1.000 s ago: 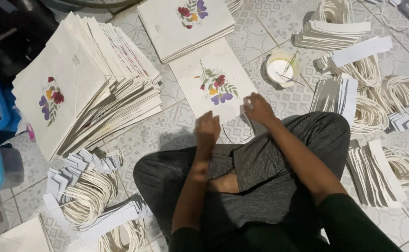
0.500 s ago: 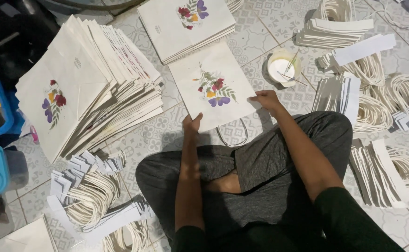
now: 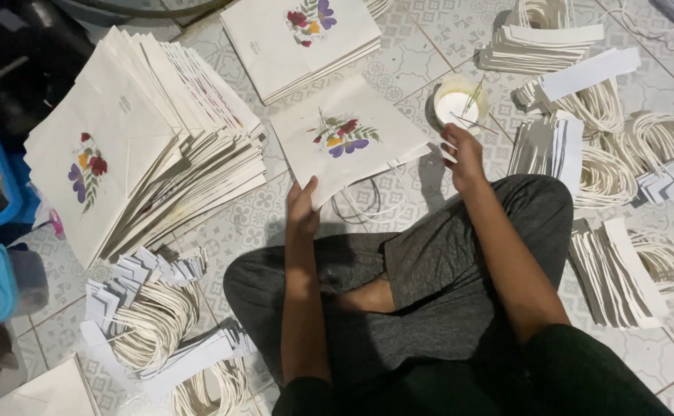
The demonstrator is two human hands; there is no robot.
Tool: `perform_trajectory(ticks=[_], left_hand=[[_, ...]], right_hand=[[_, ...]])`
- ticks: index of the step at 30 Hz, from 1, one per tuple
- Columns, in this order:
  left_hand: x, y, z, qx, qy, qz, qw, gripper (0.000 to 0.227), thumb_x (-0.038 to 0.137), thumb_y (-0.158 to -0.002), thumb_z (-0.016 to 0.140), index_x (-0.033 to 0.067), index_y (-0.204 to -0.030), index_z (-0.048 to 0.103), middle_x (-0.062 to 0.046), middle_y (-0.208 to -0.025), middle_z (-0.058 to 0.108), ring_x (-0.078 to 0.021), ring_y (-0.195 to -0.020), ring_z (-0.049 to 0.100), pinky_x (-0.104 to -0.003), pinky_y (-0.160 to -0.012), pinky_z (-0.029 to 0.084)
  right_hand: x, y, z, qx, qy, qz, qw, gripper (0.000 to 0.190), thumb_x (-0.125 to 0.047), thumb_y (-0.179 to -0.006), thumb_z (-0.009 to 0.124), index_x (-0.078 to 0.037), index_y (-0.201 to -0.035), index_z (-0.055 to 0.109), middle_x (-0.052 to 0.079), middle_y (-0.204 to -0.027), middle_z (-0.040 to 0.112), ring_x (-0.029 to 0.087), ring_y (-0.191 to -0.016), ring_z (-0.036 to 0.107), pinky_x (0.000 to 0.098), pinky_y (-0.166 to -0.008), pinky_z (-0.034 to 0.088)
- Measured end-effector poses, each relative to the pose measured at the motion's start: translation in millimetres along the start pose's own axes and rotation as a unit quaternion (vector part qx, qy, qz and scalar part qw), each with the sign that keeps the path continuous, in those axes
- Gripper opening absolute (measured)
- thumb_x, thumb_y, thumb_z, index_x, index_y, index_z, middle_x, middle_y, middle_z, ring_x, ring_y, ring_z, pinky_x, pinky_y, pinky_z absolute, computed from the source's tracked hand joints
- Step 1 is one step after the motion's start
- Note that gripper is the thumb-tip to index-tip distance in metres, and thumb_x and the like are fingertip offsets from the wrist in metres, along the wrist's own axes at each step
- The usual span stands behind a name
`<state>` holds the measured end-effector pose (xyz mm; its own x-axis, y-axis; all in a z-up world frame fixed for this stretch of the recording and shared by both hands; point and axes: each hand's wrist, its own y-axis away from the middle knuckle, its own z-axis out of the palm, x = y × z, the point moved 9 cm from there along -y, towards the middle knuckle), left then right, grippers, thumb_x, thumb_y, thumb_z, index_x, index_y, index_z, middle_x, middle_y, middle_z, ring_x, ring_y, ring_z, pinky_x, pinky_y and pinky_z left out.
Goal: The person is manually assembling paper bags by applying glue to paper strips and attaching rope handles to the bags.
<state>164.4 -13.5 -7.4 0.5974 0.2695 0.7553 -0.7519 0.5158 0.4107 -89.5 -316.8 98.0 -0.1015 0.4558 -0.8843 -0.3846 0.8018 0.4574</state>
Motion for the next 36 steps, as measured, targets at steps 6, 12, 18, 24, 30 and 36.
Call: perform_trajectory(ticks=[6, 12, 18, 24, 30, 36], left_hand=[[-2.0, 16.7, -7.4, -0.038, 0.036, 0.012, 0.999, 0.046, 0.019, -0.098, 0.075, -0.0047, -0.133, 0.058, -0.026, -0.114, 0.071, -0.0287, -0.106, 0.072, -0.049, -0.099, 0.057], [-22.7, 55.1, 6.8, -0.044, -0.034, -0.062, 0.997, 0.058, 0.030, -0.095, 0.079, -0.0014, -0.139, 0.055, -0.019, -0.117, 0.071, -0.0277, -0.106, 0.072, -0.046, -0.096, 0.055], [-8.9, 93.0, 54.4, -0.072, -0.066, -0.098, 0.990, 0.065, 0.034, -0.093, 0.080, -0.0054, -0.139, 0.054, -0.019, -0.116, 0.068, -0.0294, -0.104, 0.068, -0.048, -0.092, 0.055], [-33.1, 116.4, 82.1, -0.082, -0.142, -0.169, 0.972, 0.099, 0.039, -0.091, 0.083, 0.0023, -0.160, 0.022, -0.035, -0.147, 0.030, -0.0468, -0.130, 0.049, -0.058, -0.104, 0.054], [15.6, 116.5, 122.4, -0.148, 0.063, -0.161, 0.974, 0.099, 0.077, -0.094, 0.049, 0.0080, -0.159, 0.021, -0.032, -0.158, 0.032, -0.0534, -0.140, 0.041, -0.068, -0.103, 0.046], [110.0, 142.3, 125.3, -0.191, 0.373, -0.071, 0.905, 0.101, 0.093, -0.071, 0.050, 0.0170, -0.137, 0.062, -0.032, -0.160, 0.031, -0.0579, -0.147, 0.026, -0.079, -0.107, 0.030]], right_hand=[[27.7, 87.7, 17.6, -0.123, -0.181, 0.161, 0.962, 0.065, -0.056, -0.096, 0.060, -0.009, -0.140, 0.048, 0.012, -0.135, 0.059, 0.031, -0.123, 0.060, 0.0486, -0.098, 0.052], [0.6, 70.4, 41.4, -0.191, -0.104, 0.105, 0.970, 0.110, -0.079, -0.083, 0.066, -0.004, -0.158, 0.033, 0.029, -0.153, 0.042, 0.047, -0.138, 0.050, 0.0573, -0.102, 0.053], [-44.6, 33.6, 36.8, -0.116, 0.082, -0.072, 0.987, 0.056, -0.007, -0.084, 0.084, 0.005, -0.132, 0.059, 0.022, -0.100, 0.065, 0.036, -0.075, 0.074, 0.0488, -0.052, 0.066], [-148.9, 76.2, 75.7, -0.200, 0.199, -0.223, 0.933, 0.044, 0.002, -0.084, 0.076, -0.003, -0.127, 0.068, 0.023, -0.089, 0.067, 0.034, -0.069, 0.071, 0.0458, -0.052, 0.063], [-252.7, 205.6, 132.4, -0.276, 0.480, -0.398, 0.731, 0.039, 0.002, -0.088, 0.064, -0.006, -0.125, 0.073, 0.017, -0.047, 0.055, 0.026, -0.037, 0.050, 0.0337, -0.036, 0.039], [-247.2, 272.1, 125.8, -0.179, 0.632, -0.621, 0.427, 0.039, -0.003, -0.082, 0.061, -0.024, -0.110, 0.076, 0.002, -0.096, 0.081, 0.030, -0.080, 0.078, 0.0453, -0.073, 0.062]])
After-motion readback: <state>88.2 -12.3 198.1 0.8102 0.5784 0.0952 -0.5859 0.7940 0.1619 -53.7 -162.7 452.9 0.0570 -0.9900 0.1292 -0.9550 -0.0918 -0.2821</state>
